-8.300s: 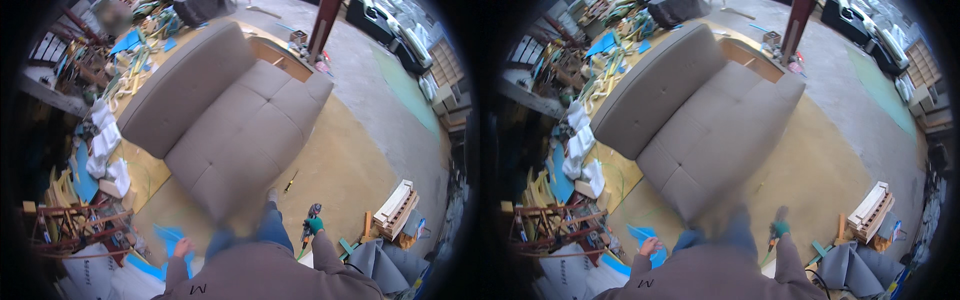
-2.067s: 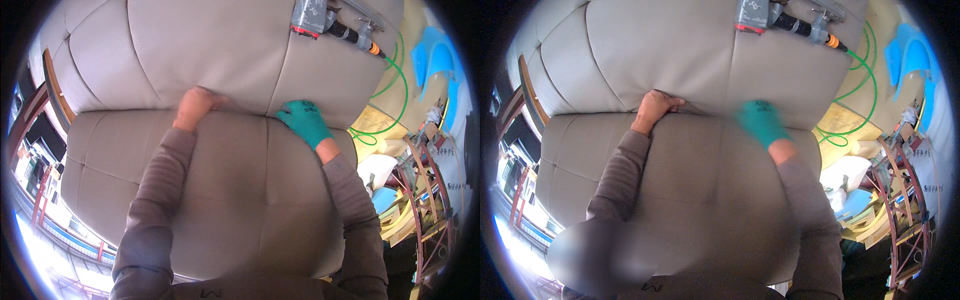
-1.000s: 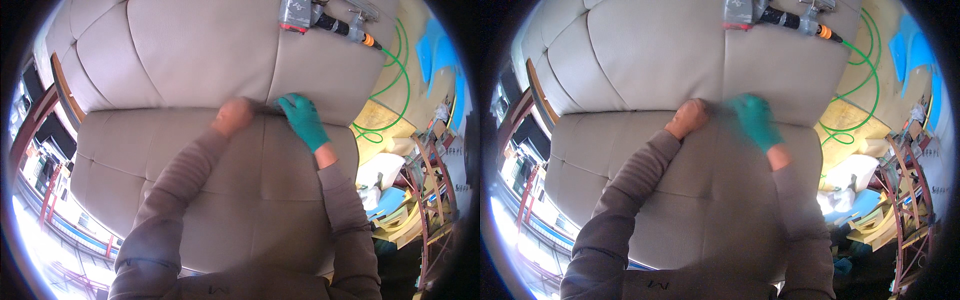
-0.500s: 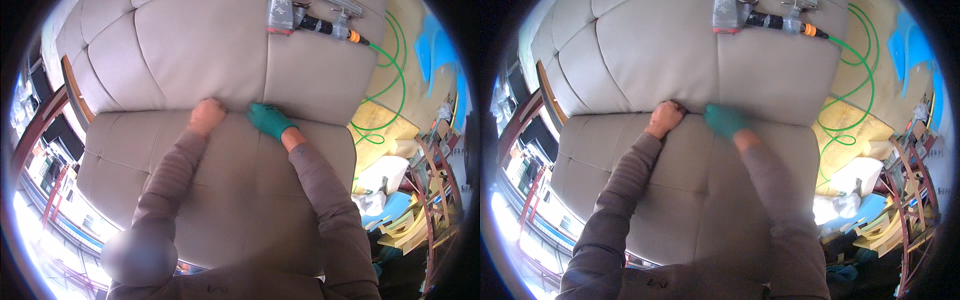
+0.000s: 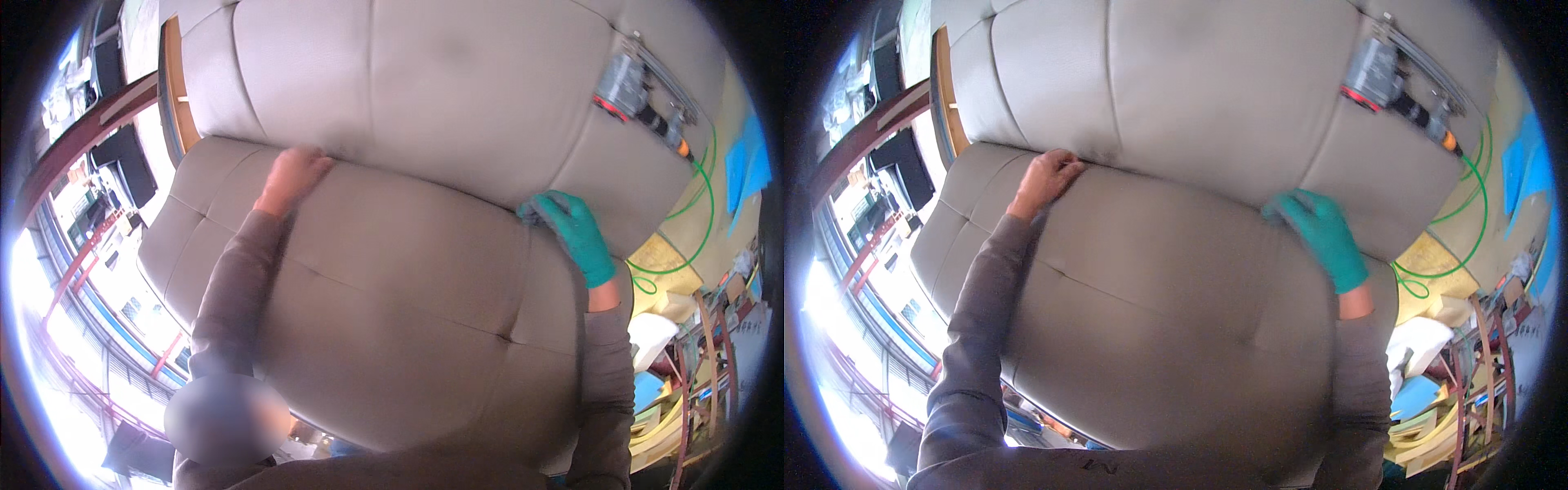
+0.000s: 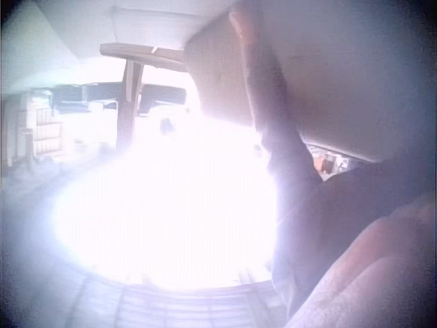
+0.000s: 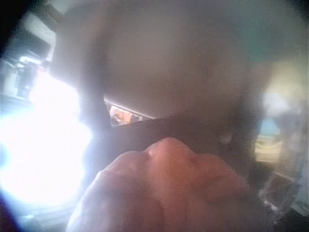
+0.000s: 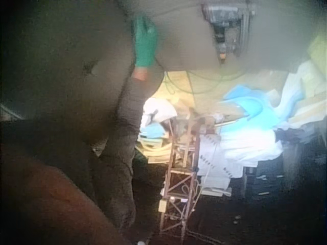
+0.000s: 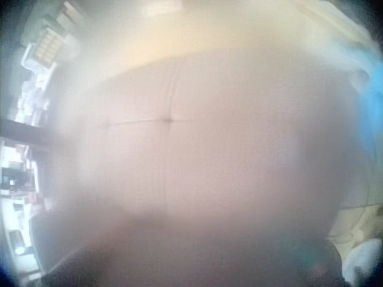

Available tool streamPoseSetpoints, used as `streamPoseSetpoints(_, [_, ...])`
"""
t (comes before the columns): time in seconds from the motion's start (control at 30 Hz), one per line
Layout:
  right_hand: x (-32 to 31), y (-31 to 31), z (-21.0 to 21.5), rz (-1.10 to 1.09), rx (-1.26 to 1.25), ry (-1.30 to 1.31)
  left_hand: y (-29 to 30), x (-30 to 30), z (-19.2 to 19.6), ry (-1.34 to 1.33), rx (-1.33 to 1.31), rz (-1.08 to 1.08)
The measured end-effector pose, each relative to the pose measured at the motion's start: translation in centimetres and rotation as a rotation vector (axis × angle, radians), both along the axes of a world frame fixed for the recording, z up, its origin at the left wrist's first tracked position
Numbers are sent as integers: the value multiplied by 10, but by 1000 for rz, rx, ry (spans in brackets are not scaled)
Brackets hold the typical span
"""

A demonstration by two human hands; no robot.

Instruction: The person smooths and adjusts the gray upholstered seat of a chair, then flips it over to work on the underside. Using a pneumatic staple gun, they attach fabric or padding to the wooden frame and springs. After securing the underside, they flip the chair back upright and continue smoothing the seat surface.

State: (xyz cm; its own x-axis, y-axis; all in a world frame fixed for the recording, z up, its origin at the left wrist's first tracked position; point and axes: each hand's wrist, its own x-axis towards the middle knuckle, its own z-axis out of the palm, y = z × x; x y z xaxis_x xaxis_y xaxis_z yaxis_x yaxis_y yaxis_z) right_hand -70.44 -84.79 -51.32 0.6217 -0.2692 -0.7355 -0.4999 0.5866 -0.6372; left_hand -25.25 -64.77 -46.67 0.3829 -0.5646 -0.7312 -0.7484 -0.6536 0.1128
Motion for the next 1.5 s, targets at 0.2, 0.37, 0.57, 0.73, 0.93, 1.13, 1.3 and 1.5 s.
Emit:
streamPoseSetpoints(0.2, [113, 41, -24, 449, -376, 46, -1, 19, -43, 73, 111, -74])
streamPoseSetpoints(0.37, [188, 61, -65, 785, -630, 54, 2, 28, -71, -27, 64, -178])
streamPoseSetpoints(0.57, [246, 89, -89, 632, -631, -65, 20, 50, -97, -137, 116, -60])
streamPoseSetpoints(0.73, [286, 97, -93, 662, -676, -103, 21, 69, -105, -137, 203, -36])
streamPoseSetpoints(0.93, [280, 81, -77, 394, -789, -332, 17, 77, -105, -107, 222, -45])
streamPoseSetpoints(1.13, [252, 65, -67, 530, -545, -57, 20, 86, -73, 60, 128, -253])
streamPoseSetpoints(1.3, [247, 67, -61, 528, -486, -19, 9, 61, -75, 150, -179, -478])
streamPoseSetpoints(1.5, [208, 63, -42, 537, -463, -82, 1, 8, -100, 538, -173, -519])
